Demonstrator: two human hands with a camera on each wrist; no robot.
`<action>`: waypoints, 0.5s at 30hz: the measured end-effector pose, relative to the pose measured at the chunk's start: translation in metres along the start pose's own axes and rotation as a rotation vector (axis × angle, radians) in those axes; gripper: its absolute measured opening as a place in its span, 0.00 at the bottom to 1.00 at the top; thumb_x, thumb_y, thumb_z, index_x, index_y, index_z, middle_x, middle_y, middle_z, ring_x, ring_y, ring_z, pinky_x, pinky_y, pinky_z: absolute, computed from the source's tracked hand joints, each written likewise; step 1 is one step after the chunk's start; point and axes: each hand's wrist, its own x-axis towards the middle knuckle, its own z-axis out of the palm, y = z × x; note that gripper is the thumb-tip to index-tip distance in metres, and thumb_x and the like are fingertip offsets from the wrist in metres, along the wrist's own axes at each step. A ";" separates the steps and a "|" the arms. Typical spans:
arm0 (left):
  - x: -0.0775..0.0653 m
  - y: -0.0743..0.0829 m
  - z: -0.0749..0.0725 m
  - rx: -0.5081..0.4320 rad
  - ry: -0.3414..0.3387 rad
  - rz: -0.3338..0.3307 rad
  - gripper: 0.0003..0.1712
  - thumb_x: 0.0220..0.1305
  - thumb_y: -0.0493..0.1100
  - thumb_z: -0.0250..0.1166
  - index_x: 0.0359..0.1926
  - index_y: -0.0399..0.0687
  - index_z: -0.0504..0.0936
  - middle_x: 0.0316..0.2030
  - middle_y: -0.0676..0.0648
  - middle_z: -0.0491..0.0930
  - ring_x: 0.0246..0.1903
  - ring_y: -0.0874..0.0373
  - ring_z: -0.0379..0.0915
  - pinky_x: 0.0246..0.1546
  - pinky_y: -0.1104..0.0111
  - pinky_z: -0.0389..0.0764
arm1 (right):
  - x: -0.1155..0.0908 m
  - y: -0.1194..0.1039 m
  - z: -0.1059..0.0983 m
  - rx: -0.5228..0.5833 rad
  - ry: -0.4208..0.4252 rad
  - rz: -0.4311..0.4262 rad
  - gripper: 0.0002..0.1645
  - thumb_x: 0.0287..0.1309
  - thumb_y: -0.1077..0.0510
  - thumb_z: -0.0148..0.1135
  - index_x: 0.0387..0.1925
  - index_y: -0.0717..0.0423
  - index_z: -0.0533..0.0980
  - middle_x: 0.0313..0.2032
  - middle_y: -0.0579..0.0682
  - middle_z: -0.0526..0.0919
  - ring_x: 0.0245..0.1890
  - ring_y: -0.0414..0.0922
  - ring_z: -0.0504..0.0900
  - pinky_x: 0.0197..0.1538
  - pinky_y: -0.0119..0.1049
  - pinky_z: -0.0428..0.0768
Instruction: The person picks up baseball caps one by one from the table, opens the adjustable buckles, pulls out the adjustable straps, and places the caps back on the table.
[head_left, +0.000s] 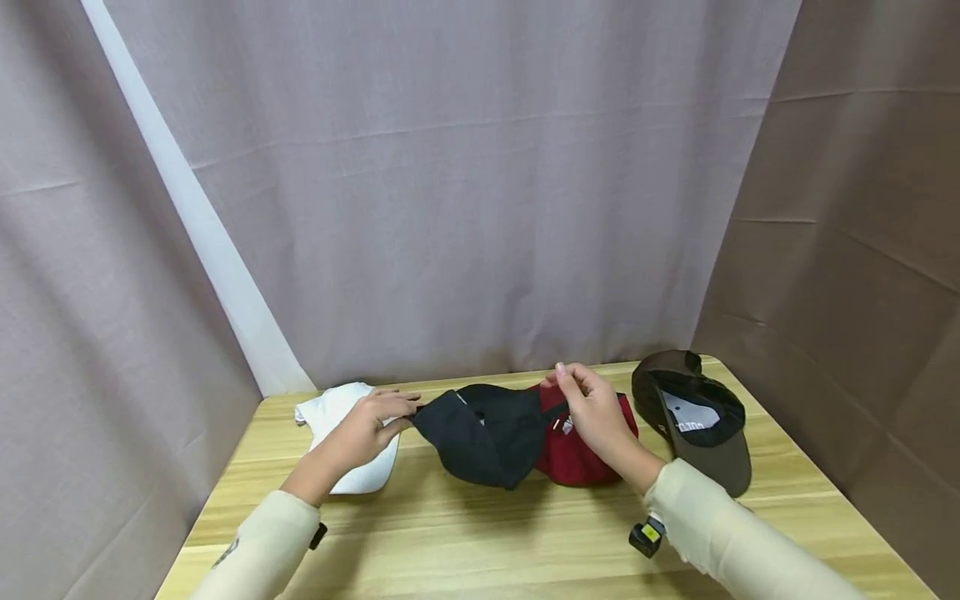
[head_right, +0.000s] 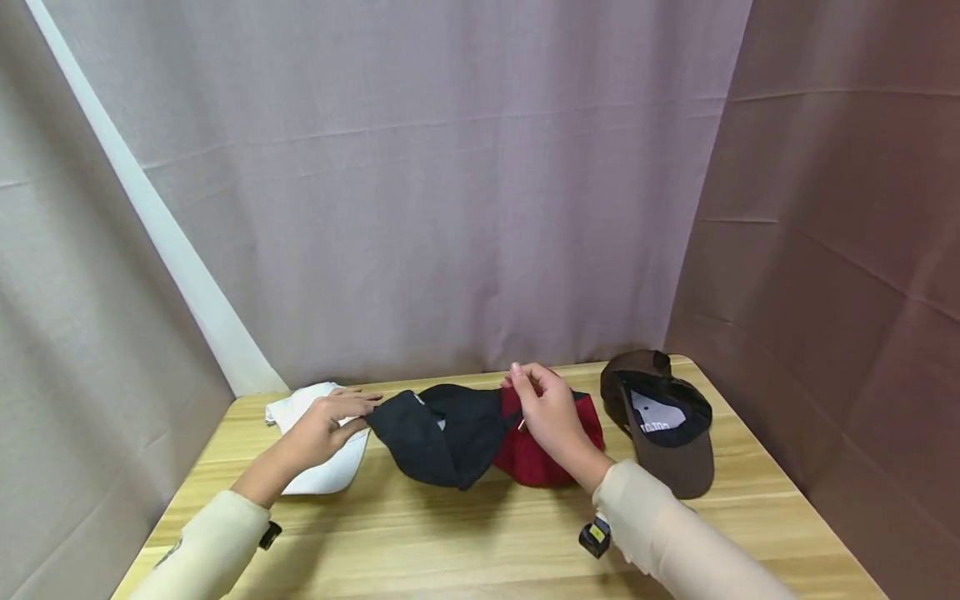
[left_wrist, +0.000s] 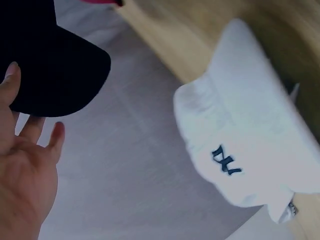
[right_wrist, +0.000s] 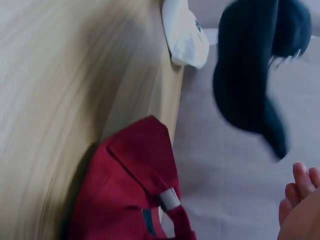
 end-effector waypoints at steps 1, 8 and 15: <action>-0.002 0.004 -0.004 -0.020 0.025 -0.024 0.13 0.59 0.27 0.74 0.44 0.44 0.92 0.48 0.42 0.93 0.52 0.42 0.89 0.57 0.46 0.85 | 0.001 0.000 -0.001 0.000 0.011 0.003 0.25 0.84 0.45 0.51 0.47 0.60 0.84 0.47 0.61 0.91 0.40 0.32 0.85 0.47 0.25 0.80; -0.014 0.030 -0.017 -0.313 0.113 -0.243 0.11 0.65 0.27 0.71 0.44 0.42 0.93 0.40 0.43 0.94 0.43 0.71 0.87 0.47 0.75 0.86 | 0.005 0.004 -0.007 0.036 0.077 0.013 0.24 0.84 0.50 0.51 0.46 0.66 0.84 0.46 0.67 0.90 0.43 0.28 0.85 0.50 0.18 0.77; -0.024 0.037 -0.008 -0.617 0.157 -0.463 0.08 0.73 0.33 0.66 0.47 0.32 0.89 0.39 0.49 0.93 0.40 0.69 0.86 0.44 0.73 0.85 | 0.007 0.007 -0.011 0.029 0.097 0.035 0.24 0.84 0.48 0.51 0.46 0.63 0.84 0.41 0.52 0.94 0.43 0.26 0.84 0.50 0.18 0.76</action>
